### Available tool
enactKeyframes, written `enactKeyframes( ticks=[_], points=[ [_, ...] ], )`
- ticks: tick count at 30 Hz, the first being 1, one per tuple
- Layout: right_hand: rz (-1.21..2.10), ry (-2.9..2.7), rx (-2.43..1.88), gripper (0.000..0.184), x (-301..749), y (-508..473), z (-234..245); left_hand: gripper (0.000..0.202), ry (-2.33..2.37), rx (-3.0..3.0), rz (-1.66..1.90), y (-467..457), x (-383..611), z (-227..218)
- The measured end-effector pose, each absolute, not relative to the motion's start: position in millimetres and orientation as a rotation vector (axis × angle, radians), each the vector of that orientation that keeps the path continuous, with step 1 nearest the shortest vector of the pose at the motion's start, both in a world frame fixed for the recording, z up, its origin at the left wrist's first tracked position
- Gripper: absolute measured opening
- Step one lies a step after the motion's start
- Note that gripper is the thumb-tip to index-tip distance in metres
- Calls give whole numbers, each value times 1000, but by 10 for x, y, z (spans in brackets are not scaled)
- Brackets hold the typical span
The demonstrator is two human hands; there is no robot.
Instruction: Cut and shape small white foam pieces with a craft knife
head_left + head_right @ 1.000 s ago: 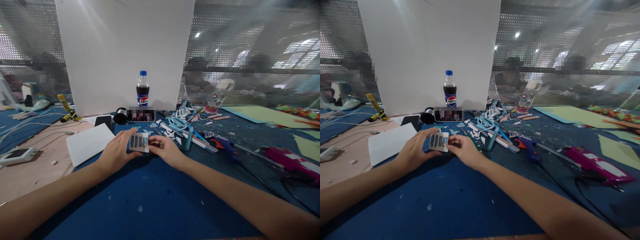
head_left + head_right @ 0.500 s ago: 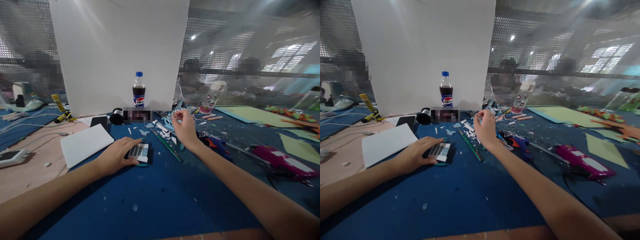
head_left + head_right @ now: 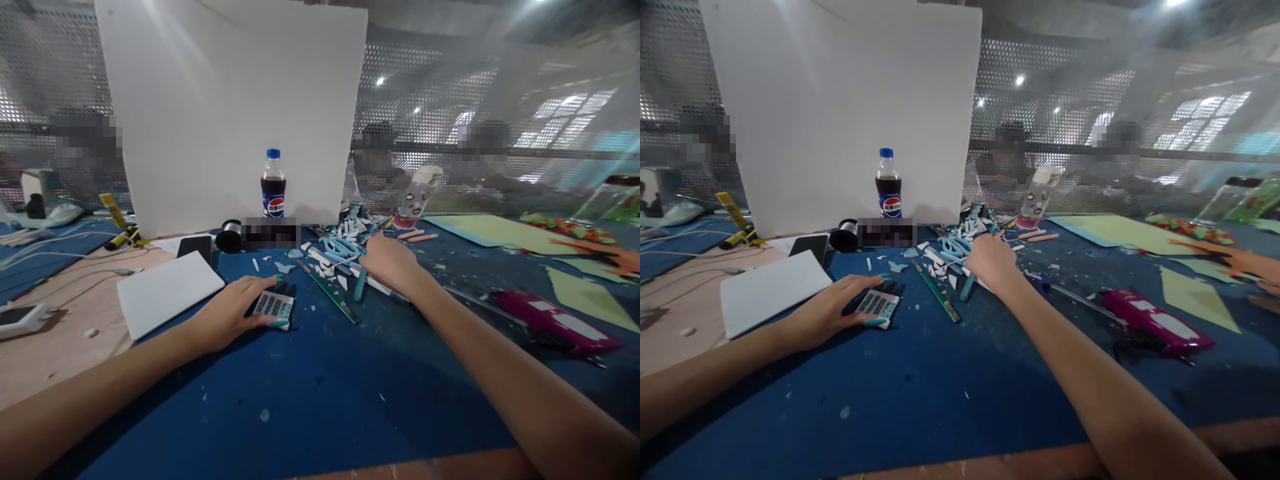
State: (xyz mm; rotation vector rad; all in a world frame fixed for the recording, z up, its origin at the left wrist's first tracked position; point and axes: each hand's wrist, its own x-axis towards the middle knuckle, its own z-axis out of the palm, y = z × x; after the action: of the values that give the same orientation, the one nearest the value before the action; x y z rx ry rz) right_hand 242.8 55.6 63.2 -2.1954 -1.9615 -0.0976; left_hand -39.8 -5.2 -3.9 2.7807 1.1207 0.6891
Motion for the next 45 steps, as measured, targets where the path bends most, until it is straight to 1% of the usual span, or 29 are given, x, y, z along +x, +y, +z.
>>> enactKeyframes(
  ticks=[3, 5, 8, 11, 14, 17, 19, 21, 23, 25, 27, 28, 32, 35, 39, 41, 45],
  points=[
    [-54, -1869, -2305, 46, 2331, 472, 584, 45, 1159, 2748, 654, -50, -397, -49],
    [-19, -1796, -2401, 56, 2244, 426, 527, 44, 1168, 2739, 643, -50, -399, -55],
    [-3, -1836, -2480, 63, 2150, 384, 445, 46, 1178, 2742, 659, -53, -405, -60],
    [-62, -1895, -2464, 67, 2123, 361, 408, 45, 1164, 2758, 695, -60, -405, -53],
    [-152, -1892, -2396, 62, 2128, 342, 416, 41, 1137, 2765, 727, -72, -390, -34],
    [-342, -1953, -2186, 52, 2114, 322, 412, 39, 1200, 2753, 767, -85, -368, -19],
    [-426, -2105, -1941, 51, 2072, 295, 385, 41, 1270, 2751, 831, -89, -358, -22],
    [-422, -2300, -1682, 54, 1994, 242, 347, 45, 1334, 2777, 938, -87, -354, -33],
    [-472, -2489, -1382, 50, 1893, 159, 310, 50, 1385, 2845, 1065, -82, -352, -41],
    [-560, -2624, -1093, 41, 1791, 58, 286, 53, 1397, 2949, 1163, -81, -349, -36],
    [-606, -2698, -918, 31, 1715, -40, 277, 54, 1339, 3069, 1192, -87, -344, -21],
    [-610, -2727, -861, 30, 1690, -82, 278, 54, 1298, 3120, 1192, -93, -342, -11],
    [-616, -2790, -875, 27, 1673, -187, 294, 46, 1161, 3174, 1156, -135, -360, 36],
    [-599, -2836, -883, 26, 1688, -215, 295, 39, 981, 3149, 1064, -162, -398, 75],
    [-526, -2901, -805, 30, 1670, -240, 246, 39, 730, 3161, 910, -167, -432, 103],
    [-510, -2907, -776, 33, 1650, -249, 209, 37, 726, 3220, 887, -162, -426, 100],
    [-533, -2887, -750, 32, 1642, -221, 180, 27, 835, 3392, 992, -152, -397, 81]
  ],
)
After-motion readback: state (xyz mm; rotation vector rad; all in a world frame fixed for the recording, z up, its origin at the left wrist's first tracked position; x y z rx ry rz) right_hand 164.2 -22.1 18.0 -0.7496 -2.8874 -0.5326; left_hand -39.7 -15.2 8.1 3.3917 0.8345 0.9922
